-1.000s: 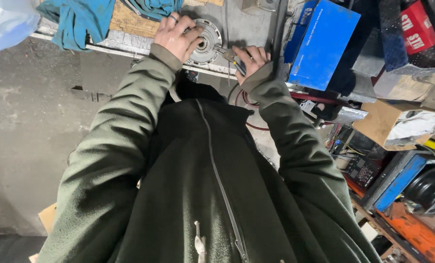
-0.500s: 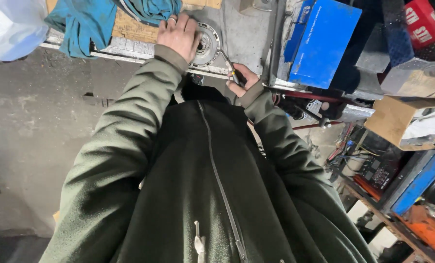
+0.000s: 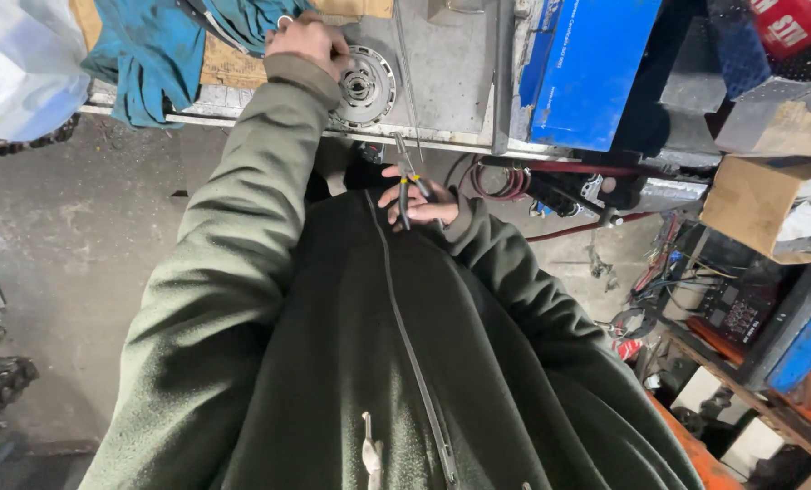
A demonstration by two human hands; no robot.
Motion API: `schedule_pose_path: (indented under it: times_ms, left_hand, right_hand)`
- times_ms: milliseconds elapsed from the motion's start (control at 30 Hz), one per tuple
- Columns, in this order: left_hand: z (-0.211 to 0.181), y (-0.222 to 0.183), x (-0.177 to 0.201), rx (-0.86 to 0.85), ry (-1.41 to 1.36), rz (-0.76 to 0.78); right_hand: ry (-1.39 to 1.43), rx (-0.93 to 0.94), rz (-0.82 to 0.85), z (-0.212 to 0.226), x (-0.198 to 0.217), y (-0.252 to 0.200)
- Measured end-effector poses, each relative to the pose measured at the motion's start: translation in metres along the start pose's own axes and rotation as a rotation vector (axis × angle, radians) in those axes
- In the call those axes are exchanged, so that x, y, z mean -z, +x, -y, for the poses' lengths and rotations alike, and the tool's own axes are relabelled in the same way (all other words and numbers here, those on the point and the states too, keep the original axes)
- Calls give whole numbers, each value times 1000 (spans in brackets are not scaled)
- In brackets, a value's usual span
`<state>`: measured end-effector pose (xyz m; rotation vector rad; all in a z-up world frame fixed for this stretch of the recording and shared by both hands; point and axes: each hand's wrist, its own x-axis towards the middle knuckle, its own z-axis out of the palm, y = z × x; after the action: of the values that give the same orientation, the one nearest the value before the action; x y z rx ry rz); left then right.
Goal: The person works on a circular clutch assembly at a workshop bench, holding and turning the drum by hand and using a long rod to lever inside it. They reposition the assembly, then use pliers and a screwdriver to grip and work on components at its center.
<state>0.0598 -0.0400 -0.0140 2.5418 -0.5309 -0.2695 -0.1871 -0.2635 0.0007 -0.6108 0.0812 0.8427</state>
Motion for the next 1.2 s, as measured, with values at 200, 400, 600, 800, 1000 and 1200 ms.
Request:
schedule_pose_path:
  times_ms: [200,400,600,800,1000,1200]
  left_hand:
    - [12,3,-12,-34,-25,131]
    - [-10,-14,53,49,-305,134]
    - [-51,-45,113,-4,-645,165]
    - [-114,-80,168,-256,-470,-144]
    - [-150,-92,207,-7,-752,7]
    - [-152,-93,214,31,-836,98]
  right_hand:
    - [97,64,-114,3,1,-5]
    - [-390,227,-375,38,-33,-9]
    - [-1557,532,-730,109,-103,-9]
    - [-1922,732,-624,148,-144,-3]
    - [-1867,763,-583,144,-144,-13]
    - [-1919,742,-593,161,-154,-17]
